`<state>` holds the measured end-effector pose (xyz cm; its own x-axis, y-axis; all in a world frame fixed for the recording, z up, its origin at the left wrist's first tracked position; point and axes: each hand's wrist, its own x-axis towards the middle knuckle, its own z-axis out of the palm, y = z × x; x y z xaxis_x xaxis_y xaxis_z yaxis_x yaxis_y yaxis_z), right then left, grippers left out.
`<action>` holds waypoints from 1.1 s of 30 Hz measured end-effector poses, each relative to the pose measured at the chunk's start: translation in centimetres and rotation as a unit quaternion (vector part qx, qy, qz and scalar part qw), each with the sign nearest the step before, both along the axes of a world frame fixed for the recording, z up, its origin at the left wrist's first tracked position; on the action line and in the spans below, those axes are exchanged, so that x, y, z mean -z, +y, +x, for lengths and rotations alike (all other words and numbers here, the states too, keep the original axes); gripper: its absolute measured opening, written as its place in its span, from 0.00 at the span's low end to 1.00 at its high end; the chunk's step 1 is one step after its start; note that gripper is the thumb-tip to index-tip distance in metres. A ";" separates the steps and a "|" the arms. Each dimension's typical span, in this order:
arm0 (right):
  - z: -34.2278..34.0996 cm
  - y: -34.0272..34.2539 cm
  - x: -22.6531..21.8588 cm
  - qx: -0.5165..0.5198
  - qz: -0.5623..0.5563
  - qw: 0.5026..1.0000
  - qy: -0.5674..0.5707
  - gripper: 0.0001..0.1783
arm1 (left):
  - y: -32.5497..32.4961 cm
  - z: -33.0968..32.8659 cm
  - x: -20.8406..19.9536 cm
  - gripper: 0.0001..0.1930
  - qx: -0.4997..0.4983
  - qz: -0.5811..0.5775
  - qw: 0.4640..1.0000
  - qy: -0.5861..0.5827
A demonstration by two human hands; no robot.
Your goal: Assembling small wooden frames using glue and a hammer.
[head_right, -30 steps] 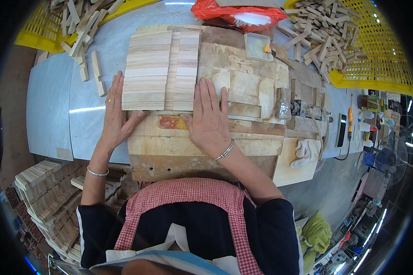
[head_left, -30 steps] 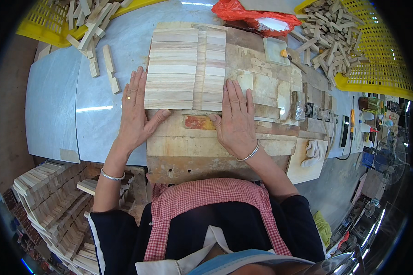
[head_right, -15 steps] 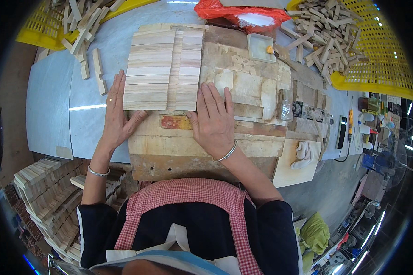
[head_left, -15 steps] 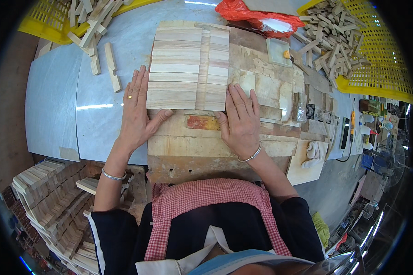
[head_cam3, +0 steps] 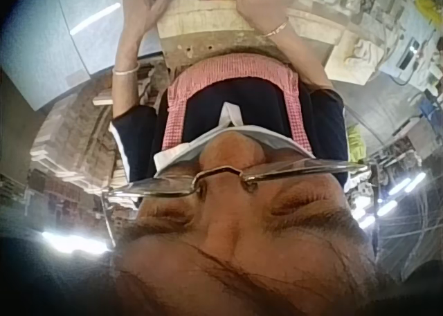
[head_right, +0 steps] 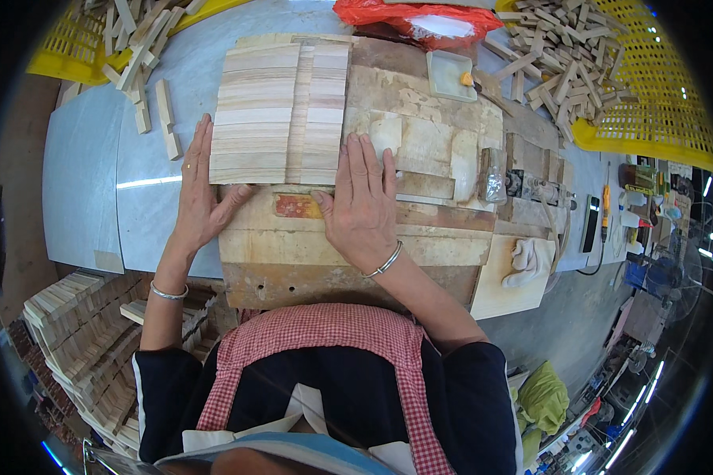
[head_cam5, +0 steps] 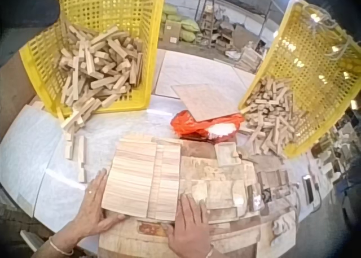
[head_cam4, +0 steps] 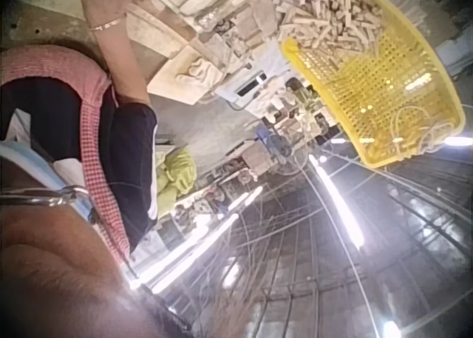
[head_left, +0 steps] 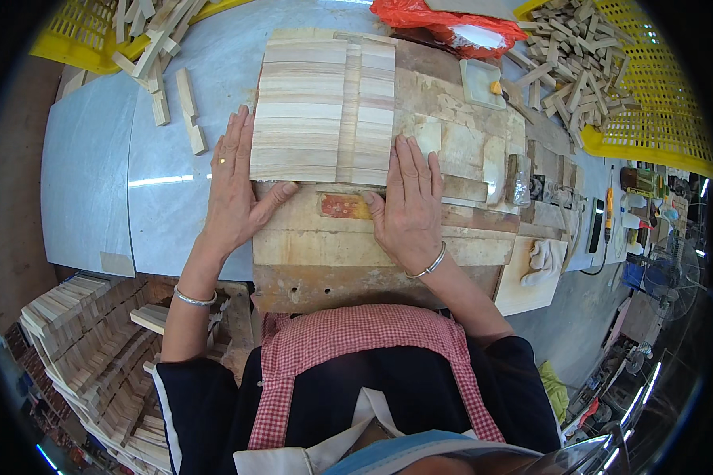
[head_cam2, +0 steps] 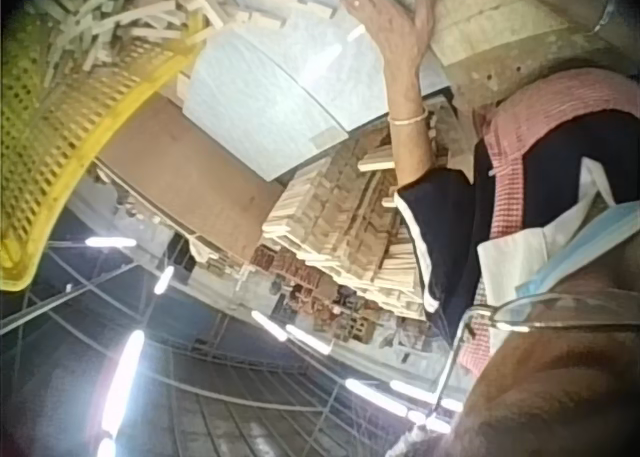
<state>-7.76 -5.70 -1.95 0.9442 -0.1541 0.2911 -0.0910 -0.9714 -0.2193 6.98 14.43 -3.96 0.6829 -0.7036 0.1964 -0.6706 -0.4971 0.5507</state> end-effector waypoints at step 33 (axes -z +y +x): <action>15.2 -6.9 -0.3 -0.093 0.107 0.987 -0.071 0.13 | -1.9 -0.6 -3.2 0.32 0.110 0.044 0.987 -0.111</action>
<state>7.48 -12.65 -1.64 0.9137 -0.0539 0.4028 0.1318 -0.8983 -0.4191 6.41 12.49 -0.72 0.4588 -0.8510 0.2556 -0.8670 -0.3658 0.3384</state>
